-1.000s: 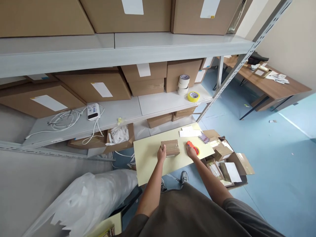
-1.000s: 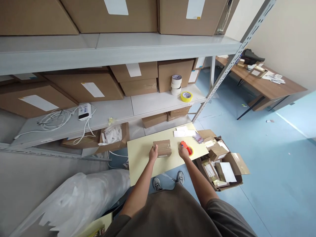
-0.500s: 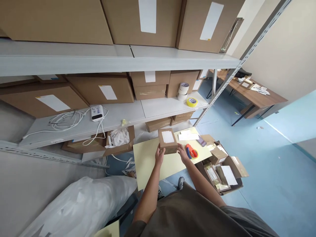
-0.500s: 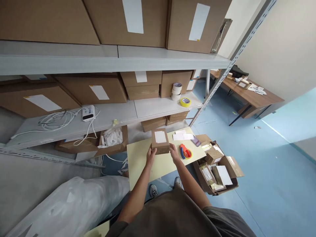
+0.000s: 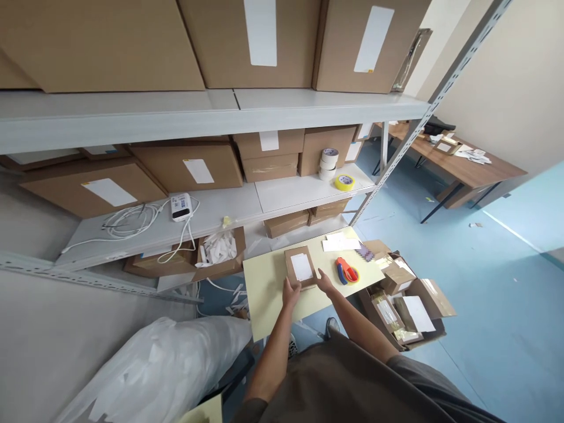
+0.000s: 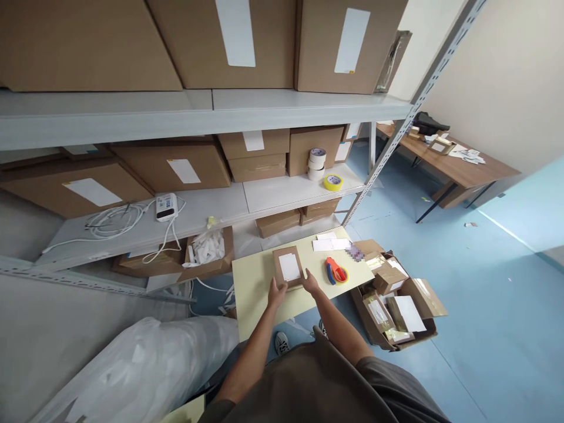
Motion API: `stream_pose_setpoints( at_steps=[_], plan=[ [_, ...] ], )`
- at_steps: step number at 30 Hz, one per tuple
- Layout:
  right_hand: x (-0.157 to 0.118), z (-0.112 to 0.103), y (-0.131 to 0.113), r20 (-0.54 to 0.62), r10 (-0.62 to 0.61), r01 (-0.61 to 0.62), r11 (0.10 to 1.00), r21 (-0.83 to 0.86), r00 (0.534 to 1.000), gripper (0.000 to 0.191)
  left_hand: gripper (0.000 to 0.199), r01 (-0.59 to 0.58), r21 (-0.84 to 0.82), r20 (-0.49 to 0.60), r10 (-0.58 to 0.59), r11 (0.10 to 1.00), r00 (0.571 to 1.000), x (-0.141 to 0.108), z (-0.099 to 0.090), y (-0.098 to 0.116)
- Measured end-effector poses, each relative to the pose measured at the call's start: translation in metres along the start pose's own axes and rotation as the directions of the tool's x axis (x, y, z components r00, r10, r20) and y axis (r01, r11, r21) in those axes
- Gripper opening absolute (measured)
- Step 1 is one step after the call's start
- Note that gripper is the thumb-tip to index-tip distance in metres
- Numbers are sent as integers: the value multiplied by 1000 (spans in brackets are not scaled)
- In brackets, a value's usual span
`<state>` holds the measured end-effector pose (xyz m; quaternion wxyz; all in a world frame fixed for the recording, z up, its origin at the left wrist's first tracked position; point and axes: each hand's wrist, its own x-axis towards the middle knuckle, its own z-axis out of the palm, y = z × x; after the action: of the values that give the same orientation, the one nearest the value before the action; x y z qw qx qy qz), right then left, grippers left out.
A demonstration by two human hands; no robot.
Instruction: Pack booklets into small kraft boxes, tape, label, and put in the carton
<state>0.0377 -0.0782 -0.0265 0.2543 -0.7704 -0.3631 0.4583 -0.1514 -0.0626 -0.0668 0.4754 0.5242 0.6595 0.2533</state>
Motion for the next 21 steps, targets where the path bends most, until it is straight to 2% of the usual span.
stream_pose_setpoints(
  at_steps=[2,4,7,9,12,14,17,21],
  plan=[
    [0,-16,-7,-29,-38,38,999,-18,999,77,71,-51,87,-102,59,995,993,3,-1,16],
    [1,-37,-16,-43,-67,66,997,-34,997,78,62,-161,127,-140,178,979,974,9,1,39],
    [4,-73,-27,-72,-100,96,994,-55,992,78,54,-294,130,-114,309,947,944,20,13,83],
    [10,-99,-31,-101,-130,124,991,-56,986,77,53,-332,118,-76,342,936,937,29,28,111],
    [25,-136,-30,-158,-184,178,983,-52,970,76,54,-345,90,-22,348,934,937,43,59,145],
    [39,-159,-25,-179,-207,202,978,-43,962,73,54,-340,81,13,340,937,940,53,84,160],
    [64,-190,-10,-164,-193,194,981,-8,967,71,54,-324,100,76,317,941,945,71,123,173],
    [105,-222,16,-106,-166,168,986,10,980,71,53,-297,166,125,279,940,952,102,173,180]
  ],
)
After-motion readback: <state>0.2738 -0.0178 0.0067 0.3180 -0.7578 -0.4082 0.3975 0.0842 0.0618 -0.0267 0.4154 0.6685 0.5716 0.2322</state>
